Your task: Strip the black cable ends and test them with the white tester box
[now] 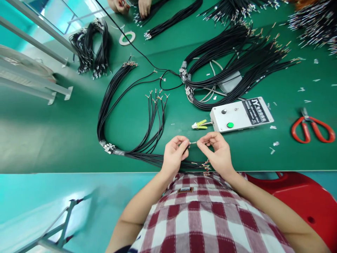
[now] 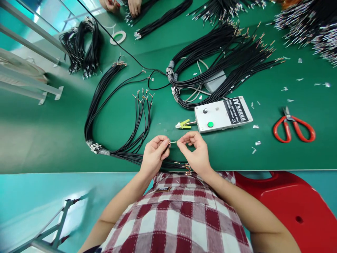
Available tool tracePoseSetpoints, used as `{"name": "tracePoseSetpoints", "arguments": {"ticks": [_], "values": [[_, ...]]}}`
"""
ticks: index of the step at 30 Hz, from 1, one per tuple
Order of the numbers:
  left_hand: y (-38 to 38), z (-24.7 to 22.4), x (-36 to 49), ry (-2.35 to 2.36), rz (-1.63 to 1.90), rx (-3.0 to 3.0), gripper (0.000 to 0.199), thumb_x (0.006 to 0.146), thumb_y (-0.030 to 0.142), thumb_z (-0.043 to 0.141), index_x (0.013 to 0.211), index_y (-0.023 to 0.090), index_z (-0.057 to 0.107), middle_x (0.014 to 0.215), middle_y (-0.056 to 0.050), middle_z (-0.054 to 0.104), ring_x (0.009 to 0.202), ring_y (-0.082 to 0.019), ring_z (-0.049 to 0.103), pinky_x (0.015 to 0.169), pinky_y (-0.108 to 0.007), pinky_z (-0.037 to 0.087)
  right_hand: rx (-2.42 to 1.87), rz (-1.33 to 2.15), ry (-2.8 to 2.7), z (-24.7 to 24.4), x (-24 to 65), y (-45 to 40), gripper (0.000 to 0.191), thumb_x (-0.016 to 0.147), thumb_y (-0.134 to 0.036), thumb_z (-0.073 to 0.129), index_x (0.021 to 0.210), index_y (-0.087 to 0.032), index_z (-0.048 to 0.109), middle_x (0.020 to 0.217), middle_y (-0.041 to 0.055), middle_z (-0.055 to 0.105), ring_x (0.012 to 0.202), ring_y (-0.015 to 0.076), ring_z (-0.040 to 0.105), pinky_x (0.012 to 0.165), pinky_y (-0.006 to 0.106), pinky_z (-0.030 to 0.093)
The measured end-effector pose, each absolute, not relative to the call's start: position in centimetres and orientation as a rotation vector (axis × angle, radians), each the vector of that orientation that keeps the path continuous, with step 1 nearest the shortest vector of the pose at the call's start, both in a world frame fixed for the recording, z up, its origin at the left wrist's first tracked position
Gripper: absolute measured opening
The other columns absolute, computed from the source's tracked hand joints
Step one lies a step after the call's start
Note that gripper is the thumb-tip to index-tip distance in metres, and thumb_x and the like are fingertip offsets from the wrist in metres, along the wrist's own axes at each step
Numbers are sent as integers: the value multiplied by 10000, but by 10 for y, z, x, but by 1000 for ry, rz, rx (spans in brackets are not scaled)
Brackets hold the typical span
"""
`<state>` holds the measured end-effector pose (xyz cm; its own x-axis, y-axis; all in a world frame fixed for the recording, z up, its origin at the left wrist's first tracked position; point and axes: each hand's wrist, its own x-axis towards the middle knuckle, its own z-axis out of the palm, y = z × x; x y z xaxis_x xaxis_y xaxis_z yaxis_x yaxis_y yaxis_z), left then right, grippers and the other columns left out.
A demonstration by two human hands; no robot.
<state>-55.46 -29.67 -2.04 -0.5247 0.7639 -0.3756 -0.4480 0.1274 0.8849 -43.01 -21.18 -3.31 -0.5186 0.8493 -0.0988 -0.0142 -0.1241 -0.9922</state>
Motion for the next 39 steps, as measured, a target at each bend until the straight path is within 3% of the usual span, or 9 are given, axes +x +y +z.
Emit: {"name": "tracePoseSetpoints", "arguments": {"ticks": [5,8,12,17,21,25,30,34,39], "values": [[-296,-17,-557,1395,1564,318,345,756,412,795,817,139,594,690,25,561,392,7,334,377,-169,167,-894,1738,-1580,-32,-429,-210,236,814,-299,736,958,-239,560,939,26,720,845,169,663,766,339,471],[-298,-18,-555,1371,1572,340,304,788,394,777,863,153,608,715,32,541,412,5,317,384,-171,170,-886,1806,-1527,-31,-435,-212,280,785,-339,770,923,-240,548,877,14,719,803,165,668,752,333,493],[-300,-18,-553,1349,1492,476,330,815,380,759,1069,184,682,810,0,576,494,-20,352,424,-176,245,-914,1925,-1388,-35,-440,-213,352,732,-376,814,882,-247,523,775,-17,703,743,160,672,704,315,498],[-299,-23,-550,1404,1553,570,203,771,328,798,861,160,729,881,-25,611,506,-20,424,429,-189,296,-923,2028,-1264,-38,-438,-213,407,671,-371,862,833,-246,510,765,-38,687,688,132,642,670,284,489],[-298,-32,-546,1465,1641,446,256,792,379,773,840,147,678,727,4,604,403,-28,434,383,-199,244,-954,1974,-1330,-38,-439,-214,376,705,-411,831,818,-240,517,739,-29,661,675,137,612,663,292,482],[-297,-33,-542,1571,1620,464,310,797,421,765,804,146,622,524,63,485,401,-37,402,406,-180,264,-932,1742,-1555,-39,-433,-212,253,795,-345,758,823,-240,530,758,-18,660,697,148,615,677,305,470],[-290,-29,-547,1556,1576,440,391,745,481,788,774,142,594,608,40,544,409,-19,387,386,-164,261,-868,1162,-2033,-37,-414,-202,26,923,-266,619,945,-259,607,921,24,718,858,200,658,790,369,474],[-286,-30,-556,1499,1554,437,404,728,473,804,793,132,598,621,43,542,398,-15,402,378,-160,259,-598,691,-2362,-30,-414,-195,132,936,-206,590,1053,-252,633,1138,51,745,1085,248,654,916,409,439],[-282,-33,-559,1484,1531,449,421,714,473,815,771,135,570,608,62,502,381,-8,383,367,-159,223,-417,494,-2546,-21,-425,-190,186,979,-203,504,1030,-240,679,932,53,774,913,221,682,774,376,403]]}}
